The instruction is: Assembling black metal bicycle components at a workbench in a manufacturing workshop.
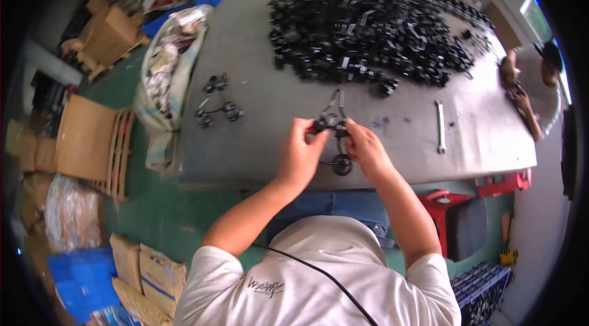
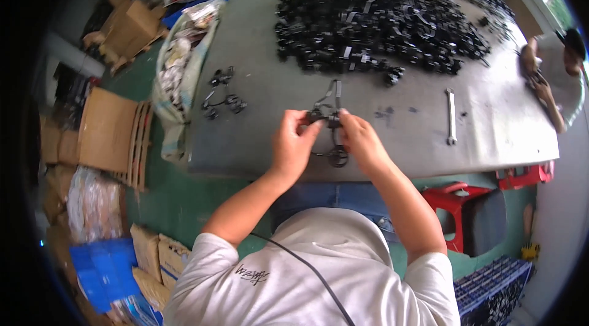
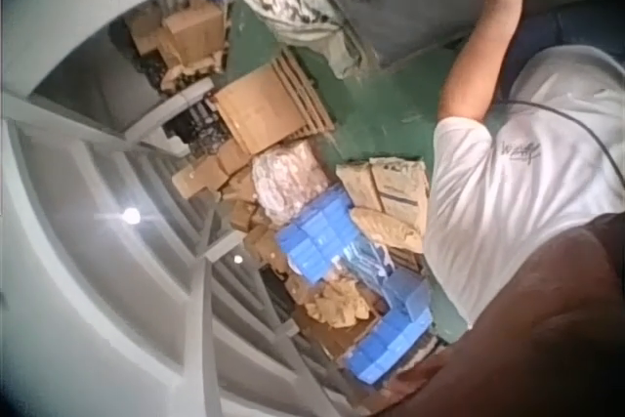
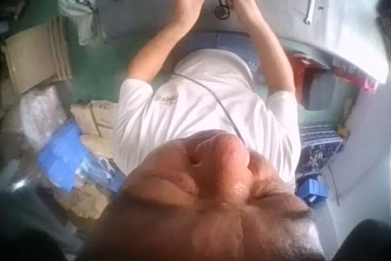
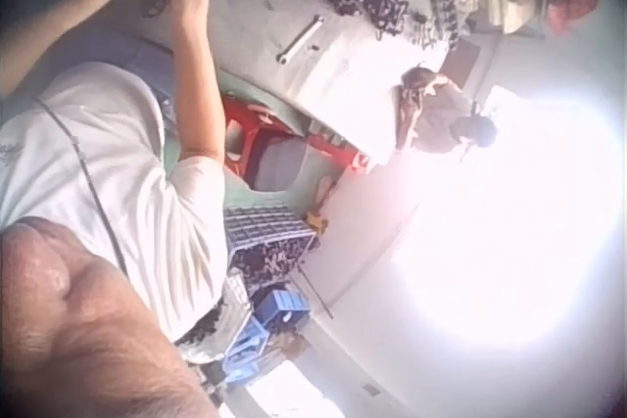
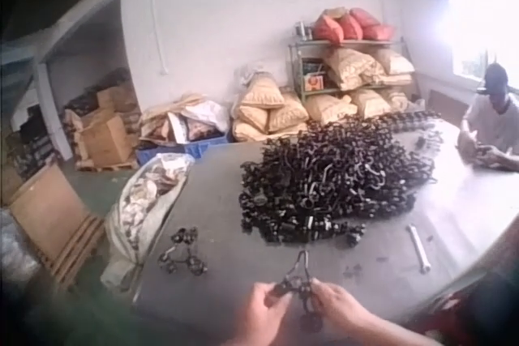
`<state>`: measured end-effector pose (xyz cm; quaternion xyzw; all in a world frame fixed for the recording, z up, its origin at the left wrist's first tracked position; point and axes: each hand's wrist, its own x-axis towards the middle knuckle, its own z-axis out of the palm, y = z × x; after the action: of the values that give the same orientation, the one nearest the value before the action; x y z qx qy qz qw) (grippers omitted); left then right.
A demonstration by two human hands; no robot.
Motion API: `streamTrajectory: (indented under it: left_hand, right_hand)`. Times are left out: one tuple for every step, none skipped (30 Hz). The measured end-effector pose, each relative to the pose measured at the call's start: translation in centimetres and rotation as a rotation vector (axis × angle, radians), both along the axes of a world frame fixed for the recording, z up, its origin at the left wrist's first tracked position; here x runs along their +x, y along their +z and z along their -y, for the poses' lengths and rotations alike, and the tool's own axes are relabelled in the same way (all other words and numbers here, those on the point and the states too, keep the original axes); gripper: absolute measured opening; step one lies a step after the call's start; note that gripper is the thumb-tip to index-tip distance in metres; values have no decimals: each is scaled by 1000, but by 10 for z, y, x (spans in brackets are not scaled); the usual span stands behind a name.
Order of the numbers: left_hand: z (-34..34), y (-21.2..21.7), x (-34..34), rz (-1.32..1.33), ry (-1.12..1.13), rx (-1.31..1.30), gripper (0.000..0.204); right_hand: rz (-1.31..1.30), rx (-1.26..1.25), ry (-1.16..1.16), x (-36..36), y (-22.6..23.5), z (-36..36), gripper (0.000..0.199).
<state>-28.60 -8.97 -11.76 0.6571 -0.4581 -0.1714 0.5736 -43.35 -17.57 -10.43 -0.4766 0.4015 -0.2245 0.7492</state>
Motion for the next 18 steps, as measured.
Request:
streamTrajectory:
  left_hand:
    - [1, -4, 6, -24, -25, 29, 31]
    - [1, -7, 12, -49, -52, 58, 30]
    - [4, -8, 17, -106, -62, 102, 31]
    - [3, -7, 23, -164, -63, 148, 31]
    - [3, -5, 28, -182, -60, 181, 32]
    - [2, -13, 36, -107, -36, 215, 32]
    - [3, -10, 39, -159, -50, 264, 35]
    - [2, -4, 40, -212, -63, 320, 38]
    - [2, 3, 39, -214, -65, 320, 38]
    - [3, 11, 40, -191, -89, 373, 39]
    - [3, 16, 42, -166, -106, 429, 40]
    - [4, 15, 43, -162, -96, 436, 40]
    - [5, 11, 42, 97, -61, 342, 42]
    - [9, 8, 42, 356, -35, 245, 44]
    - [16, 6, 43, 330, -88, 154, 54]
    - [23, 10, 46, 484, -116, 72, 62]
    - [27, 14, 48, 564, -150, 51, 61]
    - [31, 18, 48, 638, -190, 29, 60]
  right_hand:
    - [-12, -35, 95, -5, -6, 7, 45]
    - [-27, -41, 67, -15, -15, 15, 45]
    - [-359, -650, -76, -23, -26, 27, 40]
    - [-699, -1255, -211, -30, -22, 35, 35]
    - [-962, -1313, -237, -49, -11, 46, 24]
    - [-1083, -1368, -285, -70, -7, 56, 22]
    - [-1183, -1278, -311, -98, -20, 72, 32]
    - [-1351, -1255, -308, -120, -27, 82, 39]
    - [-1464, -1219, -275, -139, -32, 91, 40]
    - [-1534, -1068, -209, -159, -40, 104, 41]
    - [-1462, -1030, -214, -175, -42, 115, 42]
    - [-1384, -994, -215, -187, -46, 124, 42]
    - [-1259, -887, -220, -194, -44, 132, 42]
    - [-1142, -775, -229, -202, -39, 136, 42]
    - [-1133, -817, -237, -209, -41, 141, 41]
    - [-1109, -740, -181, -205, -31, 143, 36]
    - [-1103, -715, -116, -196, -24, 143, 33]
    - [-1106, -688, -53, -185, -15, 137, 30]
